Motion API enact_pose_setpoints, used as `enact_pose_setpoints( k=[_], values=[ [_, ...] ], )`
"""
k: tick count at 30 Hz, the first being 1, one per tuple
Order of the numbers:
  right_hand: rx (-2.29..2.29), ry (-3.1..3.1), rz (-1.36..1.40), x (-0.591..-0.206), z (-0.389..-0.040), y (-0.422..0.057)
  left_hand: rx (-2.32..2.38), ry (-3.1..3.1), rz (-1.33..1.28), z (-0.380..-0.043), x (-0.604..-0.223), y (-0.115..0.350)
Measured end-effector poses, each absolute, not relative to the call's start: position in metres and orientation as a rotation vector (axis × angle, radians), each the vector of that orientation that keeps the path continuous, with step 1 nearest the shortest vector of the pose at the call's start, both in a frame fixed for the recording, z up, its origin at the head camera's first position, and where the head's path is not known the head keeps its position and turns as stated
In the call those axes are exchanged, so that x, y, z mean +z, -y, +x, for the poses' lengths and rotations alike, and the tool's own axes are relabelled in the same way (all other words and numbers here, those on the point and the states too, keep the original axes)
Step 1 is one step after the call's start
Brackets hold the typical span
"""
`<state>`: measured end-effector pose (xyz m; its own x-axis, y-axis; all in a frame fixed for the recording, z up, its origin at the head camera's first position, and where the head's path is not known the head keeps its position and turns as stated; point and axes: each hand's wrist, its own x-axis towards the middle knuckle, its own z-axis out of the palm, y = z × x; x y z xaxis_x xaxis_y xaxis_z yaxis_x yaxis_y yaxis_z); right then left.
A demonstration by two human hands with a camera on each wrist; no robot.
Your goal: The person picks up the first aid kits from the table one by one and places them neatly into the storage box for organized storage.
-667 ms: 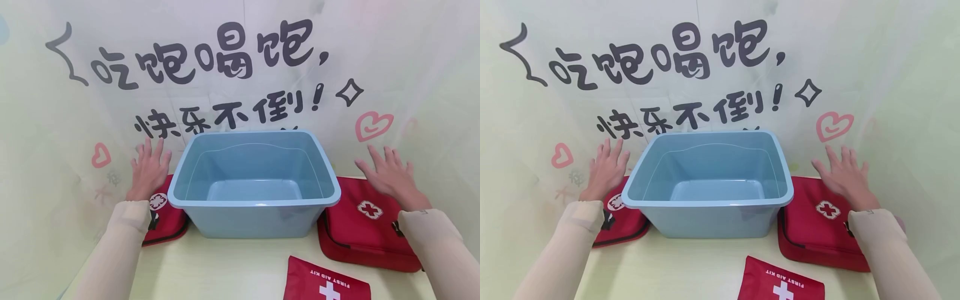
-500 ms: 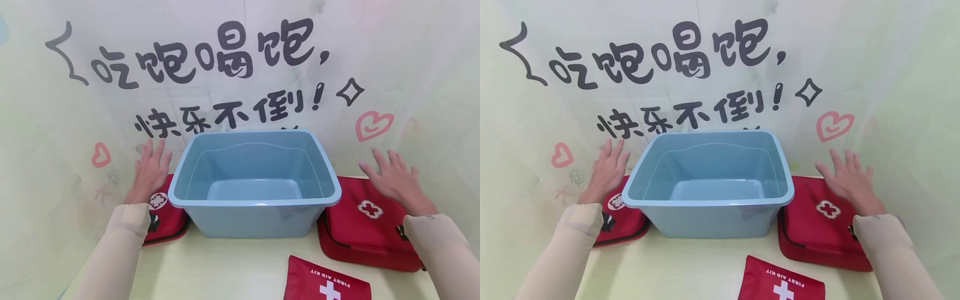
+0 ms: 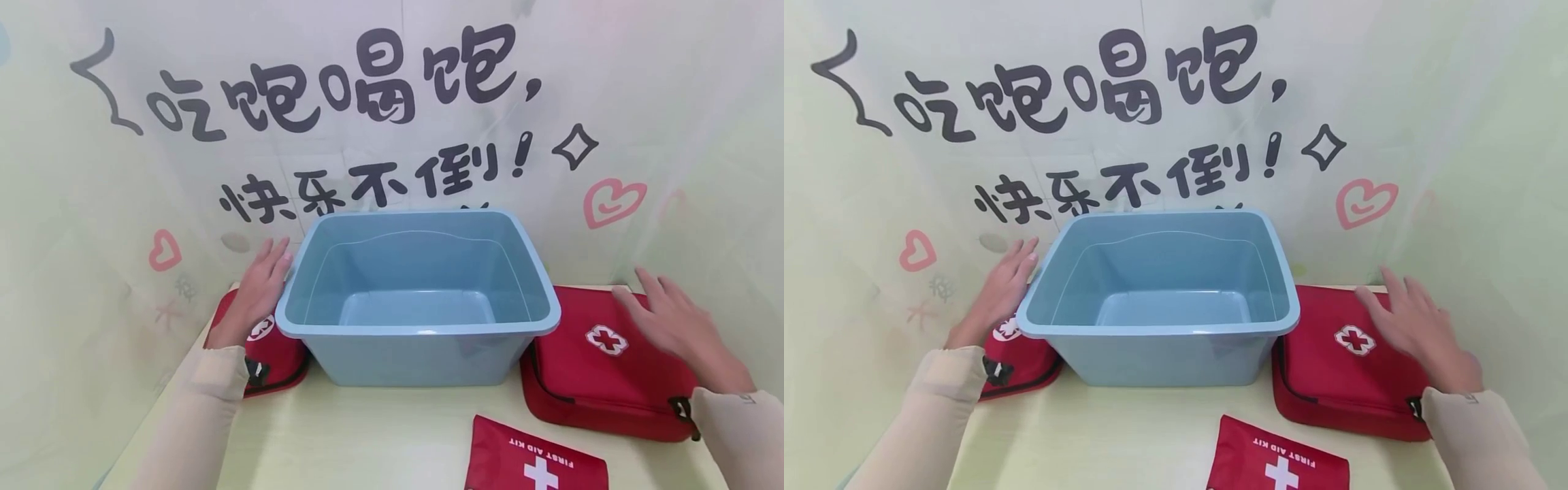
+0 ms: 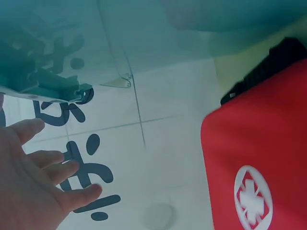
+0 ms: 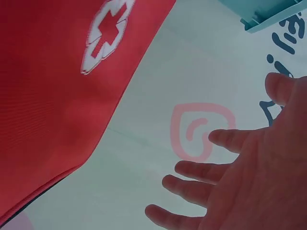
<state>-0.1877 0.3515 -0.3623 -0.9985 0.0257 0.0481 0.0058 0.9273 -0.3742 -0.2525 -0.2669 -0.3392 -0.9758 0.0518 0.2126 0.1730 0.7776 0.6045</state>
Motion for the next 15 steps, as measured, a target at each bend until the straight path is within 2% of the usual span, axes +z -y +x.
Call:
enact_pose_setpoints(
  k=[15],
  values=[
    [0.892,2.93,-0.294,-0.393,-0.151,-0.377,-1.294,2.695,-0.148,-0.235,-0.348,0.263]
  ],
)
